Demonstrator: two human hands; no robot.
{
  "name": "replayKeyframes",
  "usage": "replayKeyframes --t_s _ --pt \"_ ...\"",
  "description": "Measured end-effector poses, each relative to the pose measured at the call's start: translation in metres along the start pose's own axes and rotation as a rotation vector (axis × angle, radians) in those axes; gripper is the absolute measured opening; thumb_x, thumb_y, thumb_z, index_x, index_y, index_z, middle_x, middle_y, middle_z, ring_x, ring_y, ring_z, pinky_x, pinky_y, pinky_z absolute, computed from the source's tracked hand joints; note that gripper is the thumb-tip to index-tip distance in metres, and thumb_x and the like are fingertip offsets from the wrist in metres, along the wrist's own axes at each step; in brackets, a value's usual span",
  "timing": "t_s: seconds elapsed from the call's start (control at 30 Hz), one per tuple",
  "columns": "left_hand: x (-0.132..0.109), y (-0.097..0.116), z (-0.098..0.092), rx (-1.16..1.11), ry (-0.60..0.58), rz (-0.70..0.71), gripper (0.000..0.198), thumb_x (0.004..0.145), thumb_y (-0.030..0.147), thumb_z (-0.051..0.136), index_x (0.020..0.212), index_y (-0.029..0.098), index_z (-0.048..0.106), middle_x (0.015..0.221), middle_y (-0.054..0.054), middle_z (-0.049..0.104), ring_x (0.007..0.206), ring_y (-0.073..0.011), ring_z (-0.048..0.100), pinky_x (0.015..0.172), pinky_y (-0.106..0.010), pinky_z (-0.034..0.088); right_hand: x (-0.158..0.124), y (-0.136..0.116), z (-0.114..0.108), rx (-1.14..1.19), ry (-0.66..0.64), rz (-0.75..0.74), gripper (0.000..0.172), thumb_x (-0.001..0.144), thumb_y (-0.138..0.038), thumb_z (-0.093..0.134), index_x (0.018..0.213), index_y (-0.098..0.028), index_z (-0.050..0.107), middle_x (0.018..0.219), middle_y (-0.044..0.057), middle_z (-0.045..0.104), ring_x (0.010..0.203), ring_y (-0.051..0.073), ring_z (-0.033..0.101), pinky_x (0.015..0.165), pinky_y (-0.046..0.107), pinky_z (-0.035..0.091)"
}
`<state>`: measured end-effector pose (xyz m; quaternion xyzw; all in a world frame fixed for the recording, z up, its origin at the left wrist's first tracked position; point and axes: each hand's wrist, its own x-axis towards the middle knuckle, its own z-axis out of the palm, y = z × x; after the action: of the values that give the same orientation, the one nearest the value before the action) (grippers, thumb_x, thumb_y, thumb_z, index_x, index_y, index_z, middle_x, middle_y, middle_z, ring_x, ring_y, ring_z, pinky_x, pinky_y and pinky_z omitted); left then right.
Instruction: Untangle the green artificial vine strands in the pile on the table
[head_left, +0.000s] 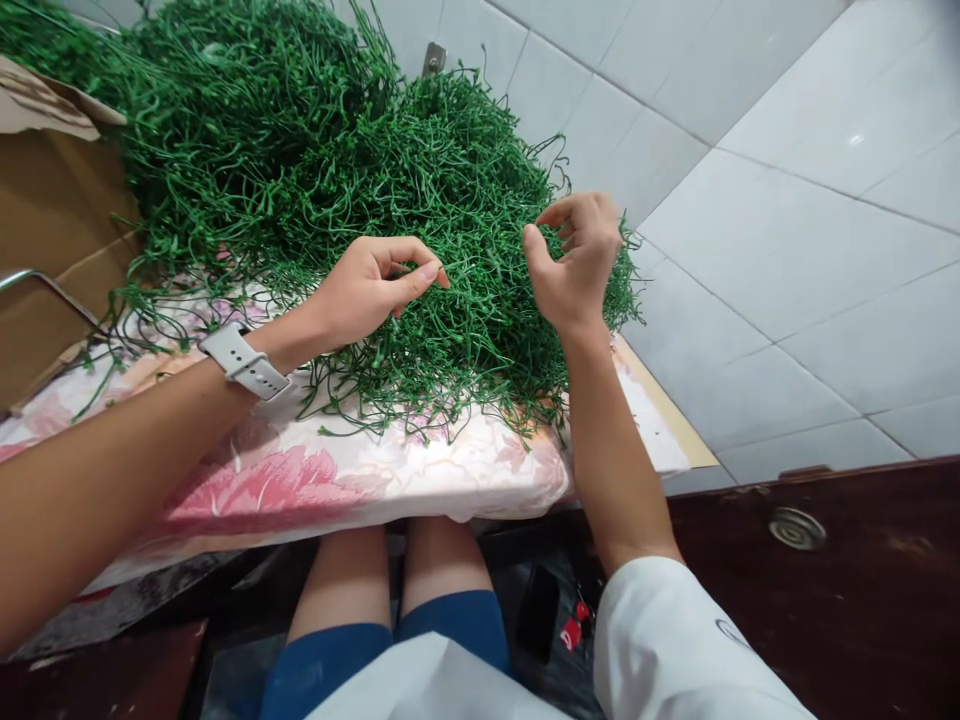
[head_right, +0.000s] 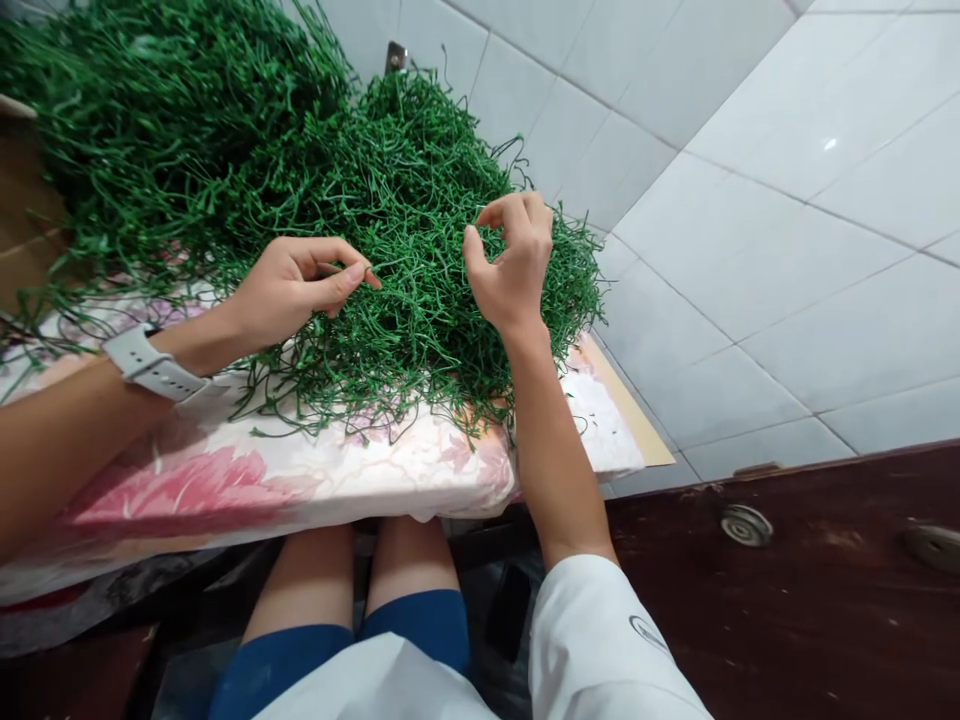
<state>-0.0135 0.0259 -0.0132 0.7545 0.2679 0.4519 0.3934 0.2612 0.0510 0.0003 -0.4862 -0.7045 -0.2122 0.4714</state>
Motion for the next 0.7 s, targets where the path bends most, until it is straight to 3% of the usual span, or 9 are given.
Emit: replayKeyframes --t_s 0.17,0.27,0.37,0.47,0.7 --pt "0.0 0.0 0.002 -0.03 0.015 0.006 0.02 0.09 0.033 0.065 0.087 0.015 0.071 0.06 0.002 0.052 0.051 -0.0064 0.044 0.049 -0.022 0.031 -0.006 -0.032 0.001 0.348 -0.144 0.046 0.036 0.102 -0.06 0.051 0.112 -0.029 0.064 0.106 0.008 0.066 0.095 0.024 0.064 0.081 0.043 0.059" --pt "0.0 -0.001 0.003 -0.008 0.023 0.005 0.019 0.09 0.033 0.065 0.087 0.015 0.07 0.059 0.003 0.053 0.052 -0.0071 0.044 0.05 -0.022 0.033 -0.011 -0.059 -0.001 0.603 -0.335 0.09 0.042 0.099 -0.067 0.052 0.114 -0.03 0.065 0.094 0.004 0.064 0.087 0.02 0.064 0.076 0.038 0.058" --pt "-0.001 -0.002 0.004 0.018 0.018 0.006 0.021 0.09 0.034 0.065 0.085 0.015 0.07 0.058 0.002 0.053 0.053 -0.0079 0.045 0.051 -0.023 0.033 -0.014 -0.072 0.0 0.735 -0.437 0.21 0.045 0.091 -0.071 0.063 0.113 -0.031 0.064 0.076 0.0 0.053 0.076 0.019 0.06 0.07 0.036 0.056" --pt "-0.001 -0.002 0.004 0.019 -0.004 0.003 0.028 0.091 0.041 0.065 0.081 0.015 0.07 0.054 0.003 0.049 0.05 -0.008 0.043 0.05 -0.023 0.031 -0.013 -0.073 0.003 0.818 -0.448 0.303 0.047 0.085 -0.071 0.071 0.11 -0.032 0.062 0.069 -0.003 0.041 0.066 0.018 0.053 0.063 0.035 0.054" --pt "-0.003 0.006 0.004 0.027 -0.106 -0.017 0.034 0.092 0.045 0.064 0.082 0.015 0.078 0.046 0.006 0.035 0.045 -0.0074 0.028 0.048 -0.027 0.02 -0.01 -0.065 0.003 0.902 -0.402 0.348 0.047 0.083 -0.072 0.071 0.107 -0.034 0.059 0.065 -0.006 0.039 0.057 0.014 0.042 0.058 0.035 0.052"
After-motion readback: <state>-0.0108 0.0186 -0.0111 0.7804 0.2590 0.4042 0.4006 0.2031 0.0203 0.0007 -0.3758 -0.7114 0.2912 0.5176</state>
